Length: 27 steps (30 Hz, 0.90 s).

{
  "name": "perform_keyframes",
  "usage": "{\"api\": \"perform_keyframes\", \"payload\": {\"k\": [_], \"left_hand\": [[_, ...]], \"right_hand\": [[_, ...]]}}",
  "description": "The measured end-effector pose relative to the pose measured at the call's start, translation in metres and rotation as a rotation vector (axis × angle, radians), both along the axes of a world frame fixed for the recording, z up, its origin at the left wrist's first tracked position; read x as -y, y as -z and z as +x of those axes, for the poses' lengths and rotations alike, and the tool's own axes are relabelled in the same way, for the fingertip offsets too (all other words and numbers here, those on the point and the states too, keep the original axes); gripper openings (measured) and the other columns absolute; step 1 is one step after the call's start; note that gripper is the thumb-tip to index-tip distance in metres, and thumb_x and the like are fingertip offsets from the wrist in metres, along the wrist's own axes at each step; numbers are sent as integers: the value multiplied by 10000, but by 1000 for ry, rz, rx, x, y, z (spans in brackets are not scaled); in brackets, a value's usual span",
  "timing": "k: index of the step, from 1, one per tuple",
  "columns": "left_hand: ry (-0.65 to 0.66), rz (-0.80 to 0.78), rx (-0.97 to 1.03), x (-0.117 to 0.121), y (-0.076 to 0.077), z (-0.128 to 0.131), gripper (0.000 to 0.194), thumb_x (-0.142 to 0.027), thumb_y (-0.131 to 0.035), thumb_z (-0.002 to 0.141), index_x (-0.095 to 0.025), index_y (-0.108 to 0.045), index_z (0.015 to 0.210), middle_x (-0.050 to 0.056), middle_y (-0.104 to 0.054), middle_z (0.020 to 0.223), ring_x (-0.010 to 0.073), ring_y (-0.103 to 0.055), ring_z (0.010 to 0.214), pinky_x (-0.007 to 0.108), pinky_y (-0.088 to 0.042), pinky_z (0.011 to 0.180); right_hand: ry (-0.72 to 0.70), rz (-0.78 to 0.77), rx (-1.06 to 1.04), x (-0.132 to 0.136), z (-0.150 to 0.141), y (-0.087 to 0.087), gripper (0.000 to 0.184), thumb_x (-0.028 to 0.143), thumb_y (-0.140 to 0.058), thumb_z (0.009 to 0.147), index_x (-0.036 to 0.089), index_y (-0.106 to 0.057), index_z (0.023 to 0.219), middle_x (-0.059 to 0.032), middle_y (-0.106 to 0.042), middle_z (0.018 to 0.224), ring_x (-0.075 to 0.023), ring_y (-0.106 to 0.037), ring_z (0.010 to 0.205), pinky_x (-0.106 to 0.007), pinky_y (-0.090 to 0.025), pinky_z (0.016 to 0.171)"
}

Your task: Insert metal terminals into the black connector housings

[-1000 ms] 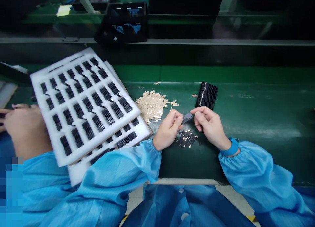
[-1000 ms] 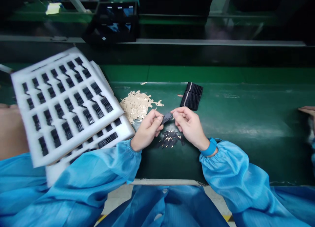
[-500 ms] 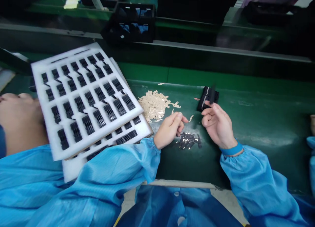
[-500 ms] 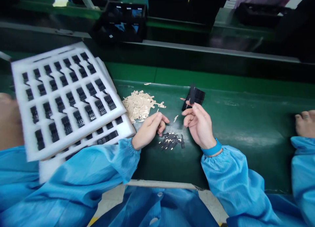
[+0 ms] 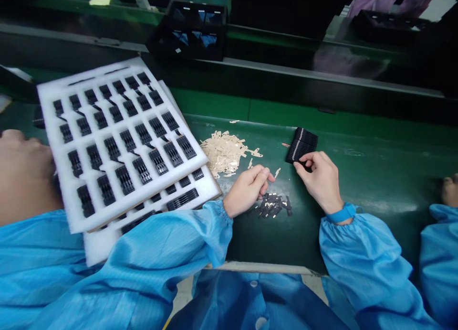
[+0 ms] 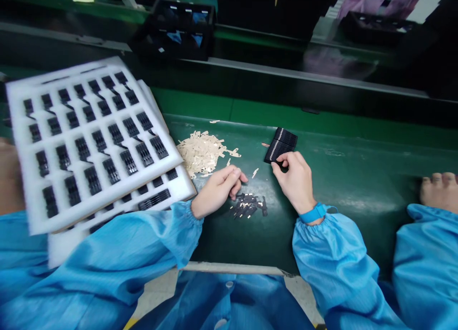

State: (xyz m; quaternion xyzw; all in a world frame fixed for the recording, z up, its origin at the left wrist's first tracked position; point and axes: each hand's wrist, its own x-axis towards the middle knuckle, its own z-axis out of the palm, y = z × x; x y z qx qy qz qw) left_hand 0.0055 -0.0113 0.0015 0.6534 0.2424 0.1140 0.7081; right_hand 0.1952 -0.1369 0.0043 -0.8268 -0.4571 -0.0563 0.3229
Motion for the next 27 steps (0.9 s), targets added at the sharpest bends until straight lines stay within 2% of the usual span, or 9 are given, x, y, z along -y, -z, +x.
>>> {"api": "perform_keyframes", "payload": {"k": [3,10,23,27], "left_hand": [[3,7,3,0,2,0,388,-479,-390,1031,-173,-600,918,-51,-481,597,84,-458,522,211,-445,534],[2,-18,12,0,3,0,379,-470,-393,1032,-173,-598,918,-53,-468,594,85,-456,516,212,-446,523],[8,1,7,0,1,-1,384,-478,-396,1029,-172,-599,915,-50,-470,597,85,-462,522,209,-447,529],[-4,-5,12,0,2,0,369,-464,-404,1025,-169,-596,916,-47,-476,620,78,-462,519,207,-454,529]], "right_hand": [[-28,-71,71,2,5,3,87,289,-662,889,203,-648,895,-32,-588,824,-194,-579,745,-317,-446,660],[-56,-124,165,7,1,4,62,257,-632,923,213,-644,964,-68,-643,987,-218,-622,837,-315,-444,646],[-38,-188,149,8,5,1,80,293,-633,921,215,-625,932,-68,-623,949,-220,-594,788,-319,-427,622],[-113,-96,64,6,-3,-6,154,352,-632,937,215,-627,869,-61,-620,894,-206,-572,757,-332,-444,657]]}}
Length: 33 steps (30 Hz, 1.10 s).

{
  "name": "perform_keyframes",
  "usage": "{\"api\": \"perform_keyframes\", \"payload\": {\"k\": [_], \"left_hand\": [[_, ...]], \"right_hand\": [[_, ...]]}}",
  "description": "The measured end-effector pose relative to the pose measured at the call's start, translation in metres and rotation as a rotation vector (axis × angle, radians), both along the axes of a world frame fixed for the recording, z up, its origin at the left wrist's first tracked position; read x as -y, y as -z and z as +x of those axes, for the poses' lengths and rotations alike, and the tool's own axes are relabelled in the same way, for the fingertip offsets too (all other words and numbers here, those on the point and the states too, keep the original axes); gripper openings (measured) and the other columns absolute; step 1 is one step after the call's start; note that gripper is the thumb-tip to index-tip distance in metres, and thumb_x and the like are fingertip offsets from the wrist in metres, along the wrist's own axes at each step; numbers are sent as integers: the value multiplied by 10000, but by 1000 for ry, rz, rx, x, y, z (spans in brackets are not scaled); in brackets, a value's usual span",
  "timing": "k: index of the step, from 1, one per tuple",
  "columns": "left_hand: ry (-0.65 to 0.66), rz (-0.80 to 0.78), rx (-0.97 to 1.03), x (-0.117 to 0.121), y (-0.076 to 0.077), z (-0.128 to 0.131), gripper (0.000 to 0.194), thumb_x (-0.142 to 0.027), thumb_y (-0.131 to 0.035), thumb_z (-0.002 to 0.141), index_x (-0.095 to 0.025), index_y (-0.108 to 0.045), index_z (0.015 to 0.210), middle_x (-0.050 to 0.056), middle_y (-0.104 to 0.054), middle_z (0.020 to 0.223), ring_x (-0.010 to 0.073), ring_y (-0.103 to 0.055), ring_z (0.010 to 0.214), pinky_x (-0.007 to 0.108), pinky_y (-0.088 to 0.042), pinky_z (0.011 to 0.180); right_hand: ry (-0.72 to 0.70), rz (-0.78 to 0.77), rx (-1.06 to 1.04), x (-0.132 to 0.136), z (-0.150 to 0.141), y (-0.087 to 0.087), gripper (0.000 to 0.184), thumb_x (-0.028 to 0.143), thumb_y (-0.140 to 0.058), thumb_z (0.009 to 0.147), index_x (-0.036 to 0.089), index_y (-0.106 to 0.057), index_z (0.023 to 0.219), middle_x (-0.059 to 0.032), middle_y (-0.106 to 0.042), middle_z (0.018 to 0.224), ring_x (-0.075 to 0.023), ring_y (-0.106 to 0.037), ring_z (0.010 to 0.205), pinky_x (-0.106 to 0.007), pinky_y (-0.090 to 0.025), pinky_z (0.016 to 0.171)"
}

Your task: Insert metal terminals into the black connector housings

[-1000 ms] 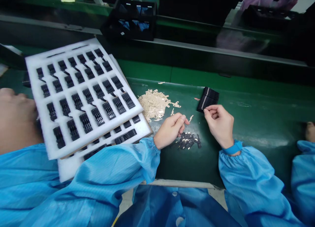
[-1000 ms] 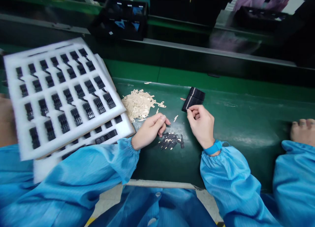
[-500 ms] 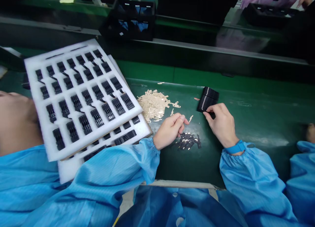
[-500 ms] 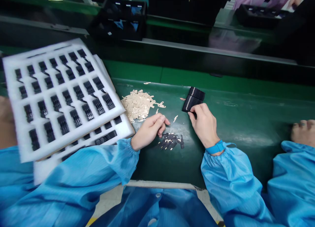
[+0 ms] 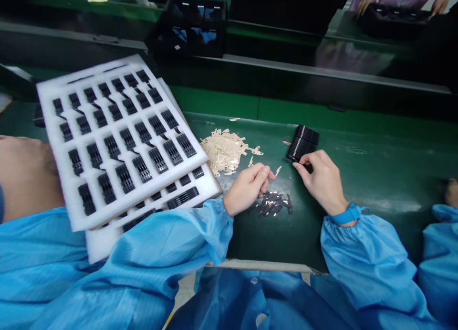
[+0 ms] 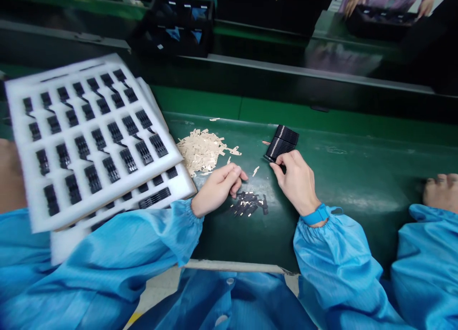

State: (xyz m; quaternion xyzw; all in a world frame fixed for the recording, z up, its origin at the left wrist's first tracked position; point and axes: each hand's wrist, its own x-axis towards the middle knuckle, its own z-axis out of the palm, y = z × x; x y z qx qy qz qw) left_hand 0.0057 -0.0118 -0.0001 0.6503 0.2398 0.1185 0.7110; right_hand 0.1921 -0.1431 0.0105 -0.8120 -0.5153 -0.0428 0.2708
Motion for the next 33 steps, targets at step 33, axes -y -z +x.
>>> {"api": "perform_keyframes", "payload": {"k": [33], "left_hand": [[-241,-141,97,-5,-3,6,66,-216,-508,987,-177,-455,995,-5,-641,863,63,-607,624,218,-532,618]], "right_hand": [[-523,-257,-548,-4,-17,-7,198,367,-538,1004,212,-614,909,-25,-628,862,-154,-551,722,-280,-450,678]]}}
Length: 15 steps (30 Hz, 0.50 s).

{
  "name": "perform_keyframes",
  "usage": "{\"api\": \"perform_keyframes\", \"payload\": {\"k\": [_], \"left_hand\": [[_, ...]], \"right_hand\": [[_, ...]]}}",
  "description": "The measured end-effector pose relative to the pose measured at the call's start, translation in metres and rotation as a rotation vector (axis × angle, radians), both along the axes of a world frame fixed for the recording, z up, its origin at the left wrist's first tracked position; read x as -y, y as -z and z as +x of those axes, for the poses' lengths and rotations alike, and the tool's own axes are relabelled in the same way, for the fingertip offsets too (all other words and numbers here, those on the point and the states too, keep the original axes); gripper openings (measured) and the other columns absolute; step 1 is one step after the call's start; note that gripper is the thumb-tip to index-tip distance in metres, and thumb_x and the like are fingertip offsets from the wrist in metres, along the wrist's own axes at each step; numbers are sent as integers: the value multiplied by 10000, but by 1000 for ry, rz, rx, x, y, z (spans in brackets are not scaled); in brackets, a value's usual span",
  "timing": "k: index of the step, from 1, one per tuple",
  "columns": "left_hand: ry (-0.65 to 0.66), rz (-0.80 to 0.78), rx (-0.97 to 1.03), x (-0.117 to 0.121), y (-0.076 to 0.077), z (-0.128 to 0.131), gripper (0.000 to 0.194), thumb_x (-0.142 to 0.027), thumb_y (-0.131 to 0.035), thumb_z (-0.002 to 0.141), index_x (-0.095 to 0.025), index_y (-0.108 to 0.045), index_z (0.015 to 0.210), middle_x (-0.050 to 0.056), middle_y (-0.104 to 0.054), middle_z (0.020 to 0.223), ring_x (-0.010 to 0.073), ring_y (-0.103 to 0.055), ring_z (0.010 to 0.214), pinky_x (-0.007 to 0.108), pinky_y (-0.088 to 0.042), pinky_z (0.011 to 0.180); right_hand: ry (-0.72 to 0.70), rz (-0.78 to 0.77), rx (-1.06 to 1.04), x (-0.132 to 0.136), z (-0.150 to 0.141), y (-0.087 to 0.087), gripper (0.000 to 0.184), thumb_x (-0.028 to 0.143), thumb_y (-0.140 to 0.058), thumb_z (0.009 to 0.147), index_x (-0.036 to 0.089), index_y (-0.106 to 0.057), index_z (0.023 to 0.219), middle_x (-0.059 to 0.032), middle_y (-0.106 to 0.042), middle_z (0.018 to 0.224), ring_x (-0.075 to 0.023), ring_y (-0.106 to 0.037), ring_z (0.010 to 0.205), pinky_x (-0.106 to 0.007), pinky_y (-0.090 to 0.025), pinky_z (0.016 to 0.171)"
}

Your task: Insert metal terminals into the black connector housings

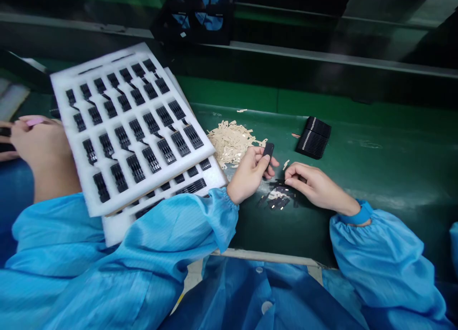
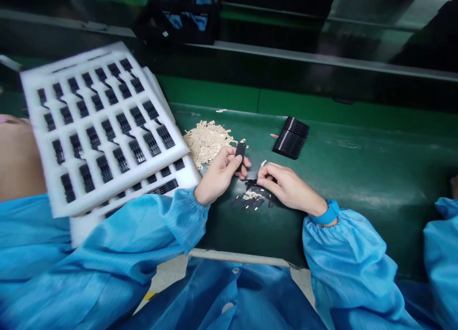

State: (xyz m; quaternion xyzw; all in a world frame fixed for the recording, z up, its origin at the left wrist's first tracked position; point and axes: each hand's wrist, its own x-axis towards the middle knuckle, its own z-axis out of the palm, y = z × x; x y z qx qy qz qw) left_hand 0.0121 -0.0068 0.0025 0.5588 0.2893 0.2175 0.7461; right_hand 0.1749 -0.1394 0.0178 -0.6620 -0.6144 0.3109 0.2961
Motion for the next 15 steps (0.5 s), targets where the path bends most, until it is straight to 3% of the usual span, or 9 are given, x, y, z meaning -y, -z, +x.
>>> {"api": "perform_keyframes", "payload": {"k": [6,12,15], "left_hand": [[158,87,-115,0,-5,-5,190,-295,-562,950,-162,-566,1087,-75,-496,635,67,-499,489,208,-448,515],[338,198,-114,-1,-14,-7,257,-341,-611,909,-156,-648,1083,-14,-630,766,67,-516,502,208,-443,496],[344,217,-127,0,-10,-6,239,-370,-639,894,-164,-622,1012,-20,-615,765,73,-534,499,210,-439,487]], "right_hand": [[28,-59,-189,0,7,-6,279,440,-541,989,202,-663,909,-24,-685,824,-152,-582,685,-270,-486,655],[97,-37,-239,-1,4,-5,325,449,-552,984,192,-679,829,-28,-704,786,-143,-573,652,-269,-472,628],[149,-3,-238,-1,3,-2,302,429,-592,967,191,-683,805,-21,-708,764,-142,-590,665,-267,-472,641]]}}
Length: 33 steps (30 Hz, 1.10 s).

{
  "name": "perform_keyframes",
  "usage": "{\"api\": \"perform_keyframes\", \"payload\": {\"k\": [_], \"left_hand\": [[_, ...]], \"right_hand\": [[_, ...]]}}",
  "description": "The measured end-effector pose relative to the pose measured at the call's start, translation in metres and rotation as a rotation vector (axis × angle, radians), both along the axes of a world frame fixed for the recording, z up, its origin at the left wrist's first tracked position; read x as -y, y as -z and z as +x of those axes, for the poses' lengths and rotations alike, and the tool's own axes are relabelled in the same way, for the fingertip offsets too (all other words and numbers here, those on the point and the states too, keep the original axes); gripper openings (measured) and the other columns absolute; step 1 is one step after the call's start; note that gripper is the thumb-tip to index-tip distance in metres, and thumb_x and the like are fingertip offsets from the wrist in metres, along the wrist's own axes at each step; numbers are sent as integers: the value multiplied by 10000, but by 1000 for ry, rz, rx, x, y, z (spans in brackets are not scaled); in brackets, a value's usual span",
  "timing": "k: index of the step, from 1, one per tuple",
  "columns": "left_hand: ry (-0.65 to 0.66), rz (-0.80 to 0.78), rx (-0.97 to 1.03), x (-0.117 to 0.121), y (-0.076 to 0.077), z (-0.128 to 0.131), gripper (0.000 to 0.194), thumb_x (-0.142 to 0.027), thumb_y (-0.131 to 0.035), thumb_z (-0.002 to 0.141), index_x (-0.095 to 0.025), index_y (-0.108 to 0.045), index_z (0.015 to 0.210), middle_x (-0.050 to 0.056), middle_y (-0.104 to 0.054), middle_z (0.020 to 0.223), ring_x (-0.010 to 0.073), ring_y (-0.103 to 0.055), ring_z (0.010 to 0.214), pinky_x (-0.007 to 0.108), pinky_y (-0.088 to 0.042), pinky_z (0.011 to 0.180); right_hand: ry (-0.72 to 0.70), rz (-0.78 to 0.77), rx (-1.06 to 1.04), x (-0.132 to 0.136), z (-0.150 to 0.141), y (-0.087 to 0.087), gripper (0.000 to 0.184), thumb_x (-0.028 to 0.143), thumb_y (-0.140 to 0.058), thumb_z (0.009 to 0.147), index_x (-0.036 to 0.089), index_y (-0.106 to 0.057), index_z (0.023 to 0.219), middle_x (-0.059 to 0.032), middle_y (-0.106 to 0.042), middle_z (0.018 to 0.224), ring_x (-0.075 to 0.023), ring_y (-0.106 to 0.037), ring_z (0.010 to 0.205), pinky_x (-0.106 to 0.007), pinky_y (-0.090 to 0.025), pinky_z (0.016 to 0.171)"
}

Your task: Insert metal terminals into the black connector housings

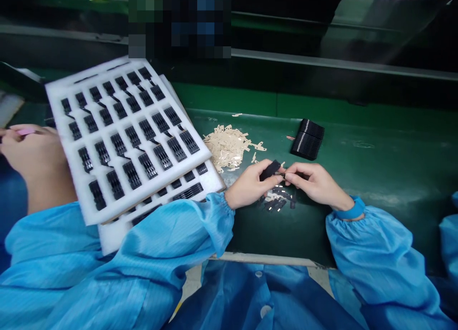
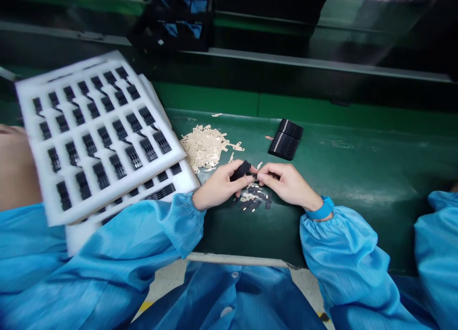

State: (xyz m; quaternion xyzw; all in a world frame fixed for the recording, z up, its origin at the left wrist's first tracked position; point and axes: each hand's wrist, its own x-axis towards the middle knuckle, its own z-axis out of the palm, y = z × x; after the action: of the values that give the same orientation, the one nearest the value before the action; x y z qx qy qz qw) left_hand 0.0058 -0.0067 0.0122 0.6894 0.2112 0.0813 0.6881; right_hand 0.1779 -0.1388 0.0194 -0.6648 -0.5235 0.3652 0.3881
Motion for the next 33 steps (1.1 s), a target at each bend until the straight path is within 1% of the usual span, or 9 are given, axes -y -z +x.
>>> {"api": "perform_keyframes", "payload": {"k": [6,8,12,16,20,23,25,30,33], "left_hand": [[8,152,-109,2,10,-3,303,-468,-610,917,-193,-550,807,-45,-530,632,100,-537,497,222,-387,482],[-100,242,-100,0,11,-4,296,-467,-586,935,-198,-556,816,-31,-566,663,119,-575,573,237,-423,553],[-316,331,-53,-2,8,-2,243,-408,-520,980,-191,-573,884,26,-669,831,168,-644,832,289,-477,786],[-224,163,-35,0,10,0,236,-406,-548,966,-180,-559,900,33,-679,840,178,-676,844,302,-504,797],[-221,-22,-6,3,13,2,263,-432,-588,941,-183,-526,883,15,-641,810,182,-722,819,280,-543,737],[-291,-8,-11,3,13,3,267,-428,-609,929,-188,-518,856,-1,-615,784,173,-731,790,254,-540,700],[-306,-1,-5,3,13,3,262,-420,-617,924,-190,-517,847,-6,-607,776,168,-729,786,242,-540,686],[-307,36,11,4,16,4,234,-411,-590,944,-187,-539,899,8,-657,853,160,-726,789,258,-543,724],[-285,206,-21,3,15,0,235,-417,-550,975,-192,-547,908,15,-680,812,173,-713,795,275,-524,747]], "right_hand": [[305,130,-80,0,3,6,295,477,-667,917,198,-674,822,-23,-697,718,-133,-563,566,-281,-471,564],[367,166,-98,-1,2,8,286,480,-659,926,203,-670,854,-35,-725,771,-143,-608,596,-291,-501,589],[254,160,34,-2,-7,9,251,437,-582,986,215,-687,936,-63,-774,945,-207,-725,867,-350,-560,796],[148,128,84,-2,-14,11,224,411,-570,999,217,-673,952,-49,-776,881,-206,-741,812,-343,-573,770],[261,189,-125,-1,-10,15,241,436,-577,995,208,-622,933,-50,-769,870,-184,-745,743,-317,-595,723],[349,220,3,-2,-7,18,230,427,-556,1009,214,-609,939,-43,-760,875,-169,-732,712,-309,-581,713],[325,207,112,-4,-7,19,213,411,-530,1024,223,-605,958,-40,-760,873,-179,-739,740,-320,-577,734],[152,271,185,-10,-15,20,178,381,-465,1050,242,-571,1023,-102,-699,1295,-239,-684,1181,-423,-535,1009],[250,347,98,-12,-16,24,188,398,-461,1052,240,-553,1012,-110,-658,1353,-238,-671,1208,-444,-514,1049]]}}
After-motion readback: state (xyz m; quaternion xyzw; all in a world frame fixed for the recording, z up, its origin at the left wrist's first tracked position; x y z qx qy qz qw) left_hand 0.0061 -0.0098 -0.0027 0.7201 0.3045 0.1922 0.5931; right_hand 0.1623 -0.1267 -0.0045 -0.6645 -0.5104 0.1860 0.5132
